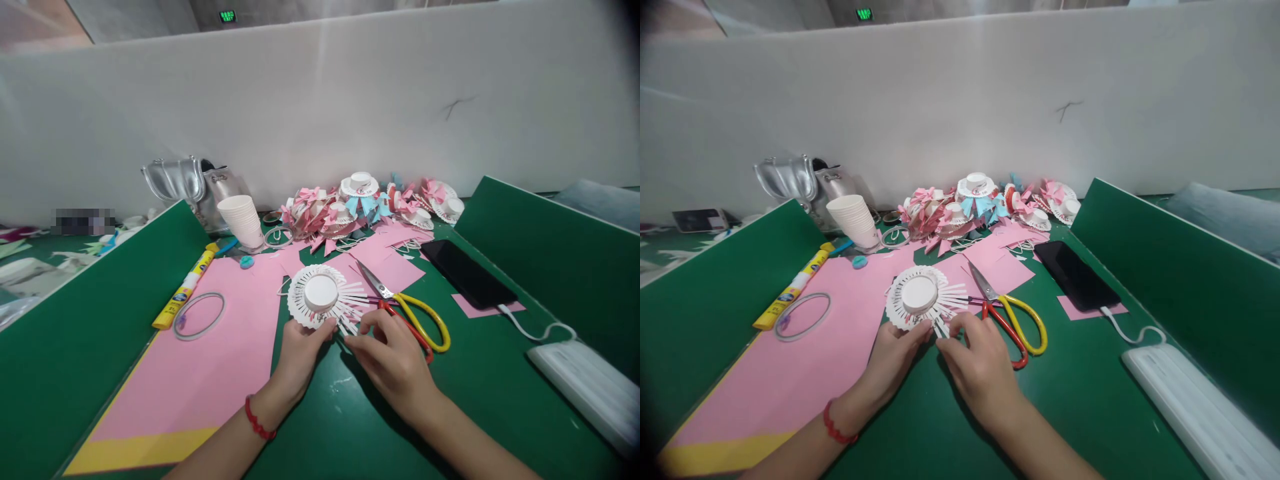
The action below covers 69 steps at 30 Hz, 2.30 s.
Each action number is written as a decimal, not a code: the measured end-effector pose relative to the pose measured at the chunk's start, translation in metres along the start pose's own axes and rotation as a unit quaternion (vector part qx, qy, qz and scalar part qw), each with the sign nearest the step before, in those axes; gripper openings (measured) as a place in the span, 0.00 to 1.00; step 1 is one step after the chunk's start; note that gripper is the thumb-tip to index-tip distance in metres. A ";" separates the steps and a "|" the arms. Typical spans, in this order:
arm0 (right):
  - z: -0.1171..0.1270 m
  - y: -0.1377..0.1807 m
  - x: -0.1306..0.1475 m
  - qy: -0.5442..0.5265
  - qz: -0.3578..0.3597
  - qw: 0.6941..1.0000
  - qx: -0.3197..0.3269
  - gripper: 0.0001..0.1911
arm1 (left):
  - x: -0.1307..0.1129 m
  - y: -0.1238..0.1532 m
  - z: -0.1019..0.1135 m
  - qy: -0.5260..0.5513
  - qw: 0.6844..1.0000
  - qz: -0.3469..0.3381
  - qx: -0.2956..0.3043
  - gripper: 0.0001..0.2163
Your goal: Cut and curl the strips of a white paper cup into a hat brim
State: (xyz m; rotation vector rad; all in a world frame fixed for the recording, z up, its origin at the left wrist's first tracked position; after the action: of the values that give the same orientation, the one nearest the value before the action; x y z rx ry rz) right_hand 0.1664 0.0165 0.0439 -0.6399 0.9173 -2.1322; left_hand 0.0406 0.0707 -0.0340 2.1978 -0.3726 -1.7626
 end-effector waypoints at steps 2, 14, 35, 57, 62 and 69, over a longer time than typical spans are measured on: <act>0.000 0.000 0.002 -0.013 0.008 1.000 -0.008 0.07 | 0.001 0.000 -0.001 0.004 1.000 0.008 0.007 0.07; -0.002 0.002 -0.001 -0.037 -0.018 0.999 0.000 0.07 | -0.005 0.006 -0.005 -0.020 1.000 0.007 0.006 0.06; -0.005 -0.001 -0.003 -0.045 -0.055 0.997 0.029 0.05 | -0.008 0.008 -0.014 -0.019 0.999 0.015 0.039 0.13; -0.002 -0.003 0.003 0.006 -0.003 1.000 0.021 0.08 | -0.006 0.006 -0.008 -0.022 0.999 0.004 0.022 0.07; -0.004 -0.001 0.001 -0.008 -0.020 1.000 0.021 0.07 | -0.010 0.008 -0.008 -0.038 0.999 -0.002 0.001 0.09; -0.002 -0.004 0.004 -0.010 -0.008 1.000 0.014 0.06 | -0.012 0.008 -0.006 -0.048 0.999 -0.006 -0.011 0.06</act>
State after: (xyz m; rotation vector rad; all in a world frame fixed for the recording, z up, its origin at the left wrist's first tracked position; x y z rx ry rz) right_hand 0.1612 0.0164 0.0460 -0.6556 0.8733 -2.1442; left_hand 0.0442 0.0678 -0.0191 2.1097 -0.3605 -1.8745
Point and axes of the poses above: each hand's wrist, its own y-axis away from the middle knuckle, its own z-axis out of the back of the hand, x = y × z, the point moved 9 cm from there along -y, towards the middle knuckle, and after that the axes turned 14 degrees about z, right-handed, at the moved point
